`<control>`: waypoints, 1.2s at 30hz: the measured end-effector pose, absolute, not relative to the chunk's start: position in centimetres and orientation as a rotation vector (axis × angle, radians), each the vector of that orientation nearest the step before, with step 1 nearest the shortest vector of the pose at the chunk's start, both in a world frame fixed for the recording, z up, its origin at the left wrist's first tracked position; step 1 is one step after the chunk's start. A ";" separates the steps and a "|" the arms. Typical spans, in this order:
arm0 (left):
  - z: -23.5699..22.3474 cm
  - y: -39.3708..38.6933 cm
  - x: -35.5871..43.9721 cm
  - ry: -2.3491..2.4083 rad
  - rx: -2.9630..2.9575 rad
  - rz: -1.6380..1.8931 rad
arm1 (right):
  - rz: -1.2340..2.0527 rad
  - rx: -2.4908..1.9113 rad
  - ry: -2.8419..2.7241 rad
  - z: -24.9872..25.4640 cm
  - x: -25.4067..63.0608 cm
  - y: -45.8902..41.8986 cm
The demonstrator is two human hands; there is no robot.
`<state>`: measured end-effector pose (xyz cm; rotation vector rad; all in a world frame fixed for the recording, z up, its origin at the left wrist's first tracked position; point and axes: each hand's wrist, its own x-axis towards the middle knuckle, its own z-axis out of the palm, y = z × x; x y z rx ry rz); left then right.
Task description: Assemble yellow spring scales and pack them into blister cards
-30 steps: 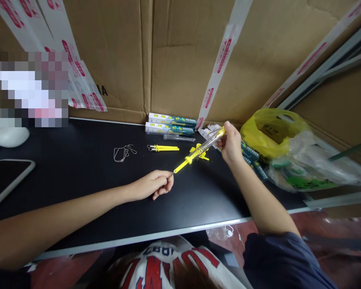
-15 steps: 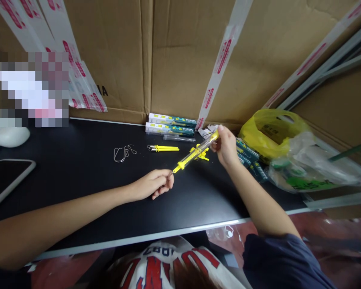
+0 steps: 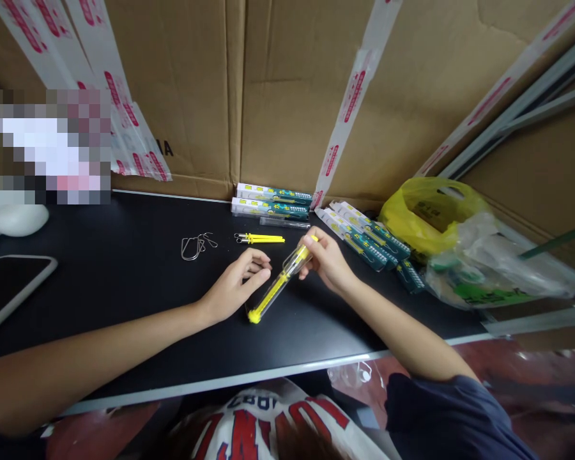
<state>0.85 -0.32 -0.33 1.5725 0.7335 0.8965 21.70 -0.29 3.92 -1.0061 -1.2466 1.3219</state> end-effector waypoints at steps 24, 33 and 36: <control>-0.7 -0.2 1.4 0.569 1.342 0.639 | 1.354 -1.139 -1.504 2.5 21.2 -0.1; -0.2 0.4 1.1 0.549 1.232 0.615 | -0.397 -1.734 -1.738 4.8 31.7 5.4; -0.4 0.5 1.2 0.566 1.255 0.598 | -0.563 -1.951 -1.706 4.3 35.8 6.5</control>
